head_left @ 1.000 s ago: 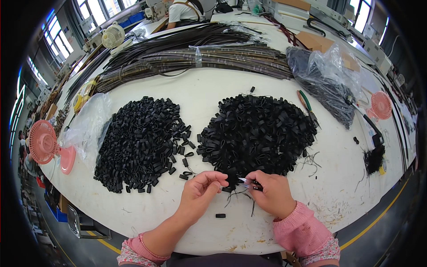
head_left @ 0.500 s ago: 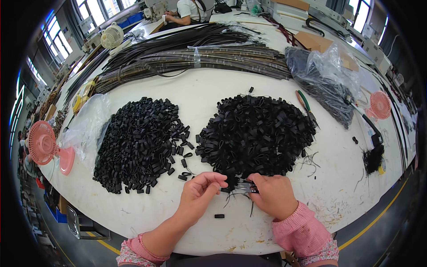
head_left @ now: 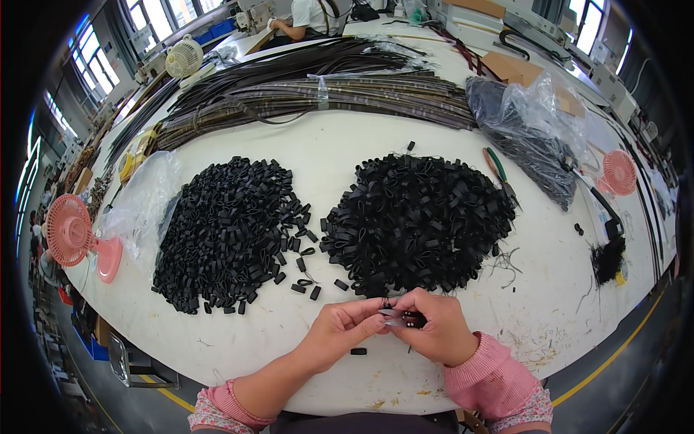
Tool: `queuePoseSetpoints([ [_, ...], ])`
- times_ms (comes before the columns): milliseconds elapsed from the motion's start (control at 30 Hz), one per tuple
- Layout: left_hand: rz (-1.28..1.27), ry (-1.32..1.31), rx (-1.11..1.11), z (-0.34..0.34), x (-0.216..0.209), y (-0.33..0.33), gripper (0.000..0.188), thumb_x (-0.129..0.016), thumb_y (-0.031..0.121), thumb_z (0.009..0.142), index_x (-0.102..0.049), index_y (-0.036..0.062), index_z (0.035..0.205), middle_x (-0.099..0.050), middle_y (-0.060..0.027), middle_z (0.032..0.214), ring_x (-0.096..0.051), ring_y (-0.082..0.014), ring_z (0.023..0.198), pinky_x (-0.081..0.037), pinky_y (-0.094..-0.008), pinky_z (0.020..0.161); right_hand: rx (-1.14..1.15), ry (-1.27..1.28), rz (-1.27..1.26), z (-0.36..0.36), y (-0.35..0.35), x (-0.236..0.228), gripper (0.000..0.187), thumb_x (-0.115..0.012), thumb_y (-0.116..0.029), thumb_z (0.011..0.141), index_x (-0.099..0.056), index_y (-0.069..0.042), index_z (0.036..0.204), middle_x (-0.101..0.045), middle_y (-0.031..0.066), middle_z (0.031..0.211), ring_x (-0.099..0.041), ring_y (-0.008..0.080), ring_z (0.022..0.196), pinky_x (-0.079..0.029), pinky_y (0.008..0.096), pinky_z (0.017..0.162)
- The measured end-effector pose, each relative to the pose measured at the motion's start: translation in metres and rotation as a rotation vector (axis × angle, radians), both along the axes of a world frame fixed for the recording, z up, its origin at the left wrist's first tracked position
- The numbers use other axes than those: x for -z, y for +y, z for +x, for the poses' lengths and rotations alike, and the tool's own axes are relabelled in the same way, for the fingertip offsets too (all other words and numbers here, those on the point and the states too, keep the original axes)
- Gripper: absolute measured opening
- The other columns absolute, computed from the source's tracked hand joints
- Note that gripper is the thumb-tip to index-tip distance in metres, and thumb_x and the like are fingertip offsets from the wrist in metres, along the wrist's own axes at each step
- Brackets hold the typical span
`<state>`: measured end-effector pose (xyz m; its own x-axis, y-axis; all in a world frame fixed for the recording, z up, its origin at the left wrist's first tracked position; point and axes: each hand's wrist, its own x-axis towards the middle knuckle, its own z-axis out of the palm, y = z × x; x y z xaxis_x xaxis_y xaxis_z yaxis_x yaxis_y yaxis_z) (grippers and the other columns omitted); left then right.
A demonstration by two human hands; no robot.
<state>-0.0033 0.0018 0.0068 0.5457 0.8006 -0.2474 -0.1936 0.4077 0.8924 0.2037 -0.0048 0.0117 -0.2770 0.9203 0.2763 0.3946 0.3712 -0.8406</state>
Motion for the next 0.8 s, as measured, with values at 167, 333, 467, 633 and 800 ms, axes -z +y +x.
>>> queuePoseSetpoints([
  [167, 0.027, -0.033, -0.011, 0.003, 0.005, 0.002, 0.035, -0.058, 0.007, 0.099, -0.056, -0.0043, 0.132, -0.067, -0.0091, 0.118, -0.064, -0.0108, 0.102, -0.053, -0.0265, 0.093, -0.052, -0.157, 0.081, 0.006, 0.001, 0.005, 0.032, -0.082, -0.021, 0.076, -0.064, -0.01, 0.099, -0.068, 0.003, 0.073, -0.067, 0.0203, 0.06, -0.051, 0.0304, 0.055],
  [333, 0.027, 0.02, -0.076, 0.0, -0.004, 0.002, 0.036, -0.058, 0.004, 0.098, -0.056, -0.0025, 0.133, -0.068, -0.0066, 0.111, -0.065, -0.0105, 0.098, -0.053, -0.0256, 0.089, 0.028, -0.067, -0.045, 0.007, 0.004, -0.018, 0.032, -0.076, -0.032, 0.083, -0.066, -0.011, 0.104, -0.068, 0.004, 0.073, -0.066, 0.0218, 0.058, -0.051, 0.0324, 0.058],
  [467, 0.048, 0.084, -0.079, -0.001, -0.002, 0.003, 0.04, -0.059, 0.004, 0.097, -0.055, 0.0004, 0.136, -0.067, -0.0029, 0.099, -0.066, -0.0123, 0.096, -0.053, -0.026, 0.084, 0.025, -0.188, 0.067, 0.017, 0.008, -0.026, 0.027, -0.076, -0.02, 0.084, -0.069, -0.007, 0.106, -0.071, 0.0077, 0.082, -0.067, 0.0171, 0.065, -0.052, 0.0276, 0.062],
  [633, 0.056, 0.065, -0.122, 0.0, -0.002, 0.002, 0.045, -0.061, 0.004, 0.095, -0.053, 0.0021, 0.139, -0.066, -0.0016, 0.093, -0.067, -0.0133, 0.094, -0.052, -0.0266, 0.083, 0.009, -0.375, 0.243, 0.015, 0.008, -0.023, 0.024, -0.078, -0.022, 0.08, -0.072, -0.013, 0.102, -0.06, -0.0007, 0.064, -0.058, 0.0159, 0.053, -0.04, 0.0288, 0.051],
  [800, 0.087, 0.117, -0.088, 0.0, -0.004, 0.002, 0.045, -0.061, 0.004, 0.095, -0.054, 0.0021, 0.139, -0.068, -0.0017, 0.092, -0.065, -0.0095, 0.086, -0.051, -0.0247, 0.082, 0.026, -0.429, 0.333, 0.009, 0.006, -0.016, 0.018, -0.075, -0.025, 0.082, -0.071, -0.016, 0.098, -0.053, -0.0031, 0.061, -0.055, 0.015, 0.05, -0.038, 0.0309, 0.049],
])
